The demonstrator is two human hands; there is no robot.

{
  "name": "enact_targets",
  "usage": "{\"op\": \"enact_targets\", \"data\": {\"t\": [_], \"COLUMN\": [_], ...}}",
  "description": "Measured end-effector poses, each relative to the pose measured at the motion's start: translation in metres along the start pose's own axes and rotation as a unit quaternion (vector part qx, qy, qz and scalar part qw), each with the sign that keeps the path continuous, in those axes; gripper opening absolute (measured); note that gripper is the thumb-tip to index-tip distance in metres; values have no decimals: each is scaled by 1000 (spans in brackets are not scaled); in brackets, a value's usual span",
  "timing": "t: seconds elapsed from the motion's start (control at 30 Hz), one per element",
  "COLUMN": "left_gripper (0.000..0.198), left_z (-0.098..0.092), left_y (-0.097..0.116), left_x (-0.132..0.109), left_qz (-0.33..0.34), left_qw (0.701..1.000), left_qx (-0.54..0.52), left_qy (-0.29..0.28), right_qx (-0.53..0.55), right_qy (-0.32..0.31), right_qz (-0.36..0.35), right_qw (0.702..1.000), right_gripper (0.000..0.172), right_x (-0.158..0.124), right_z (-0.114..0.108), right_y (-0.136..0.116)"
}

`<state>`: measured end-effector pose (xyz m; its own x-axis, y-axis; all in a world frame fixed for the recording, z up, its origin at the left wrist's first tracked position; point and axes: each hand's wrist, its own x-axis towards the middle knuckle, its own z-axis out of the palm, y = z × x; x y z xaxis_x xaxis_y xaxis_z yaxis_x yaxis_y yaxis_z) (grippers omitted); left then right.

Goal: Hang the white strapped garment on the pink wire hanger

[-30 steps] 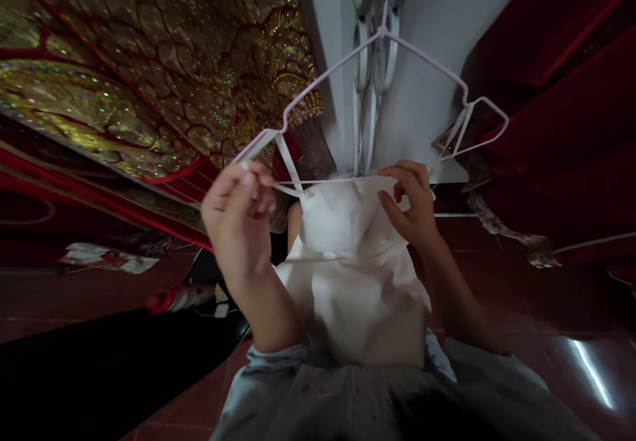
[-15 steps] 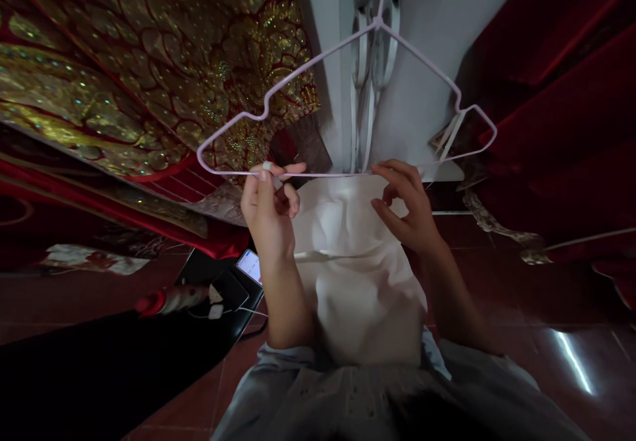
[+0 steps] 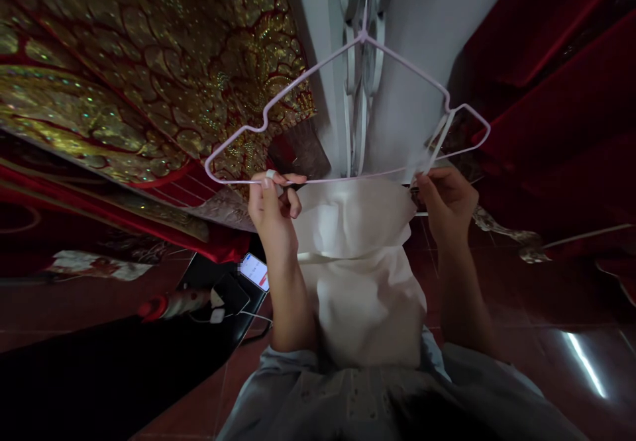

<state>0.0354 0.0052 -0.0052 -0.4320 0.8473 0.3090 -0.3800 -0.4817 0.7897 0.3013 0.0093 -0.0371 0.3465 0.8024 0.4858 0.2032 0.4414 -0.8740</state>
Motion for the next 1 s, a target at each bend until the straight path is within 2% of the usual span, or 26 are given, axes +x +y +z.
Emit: {"op": "enact_targets", "data": {"t": [0.07, 0.17, 0.23, 0.3, 0.4, 0.5, 0.57, 0.63, 0.7, 0.77, 0.83, 0.9, 0.93, 1.0], "left_gripper": [39, 43, 43, 41, 40, 43, 44, 45, 46, 45, 43, 43, 42, 37], "left_z": [-1, -4, -5, -6, -6, -4, -3, -2, 0, 2, 5, 7, 7, 3], "left_y": [-1, -2, -2, -2, -1, 0, 1, 1, 1, 0, -2, -4, -4, -5], "left_x": [1, 3, 4, 4, 3, 3, 3, 3, 2, -1, -4, -8, -10, -12], "left_qz": [6, 17, 17, 13, 6, 6, 8, 8, 2, -10, -24, -31, -33, -32], "left_qw": [1000, 1000, 1000, 999, 1000, 1000, 999, 999, 999, 999, 999, 999, 999, 999], "left_qx": [0, -4, -5, -3, 2, 15, 28, 33, 30, 29, 26, 22, 24, 36], "left_qy": [-4, -17, -25, -28, -26, -21, -18, -15, -14, -12, -8, -3, 0, 8], "right_qx": [19, 46, 33, -10, -65, -25, 9, 12, -6, -34, -83, -126, -137, -129], "right_qy": [-4, -58, -92, -78, 11, 125, 210, 278, 289, 226, 85, -69, -126, -170], "right_qz": [7, 9, -22, -73, -148, -198, -212, -217, -217, -207, -184, -156, -144, -132], "right_qw": [1000, 997, 995, 994, 987, 972, 954, 936, 932, 951, 976, 977, 972, 968], "right_gripper": [41, 29, 23, 29, 45, 55, 47, 28, 18, 22, 32, 42, 45, 51], "right_x": [-3, -5, -1, 13, 48, 77, 82, 73, 55, 36, 21, 12, 9, 7], "right_z": [1, 4, 4, 3, -8, -27, -38, -43, -40, -29, -15, -2, 3, 9], "right_y": [-6, -17, -24, -27, -19, 3, 16, 19, 13, 1, -11, -17, -17, -12]}}
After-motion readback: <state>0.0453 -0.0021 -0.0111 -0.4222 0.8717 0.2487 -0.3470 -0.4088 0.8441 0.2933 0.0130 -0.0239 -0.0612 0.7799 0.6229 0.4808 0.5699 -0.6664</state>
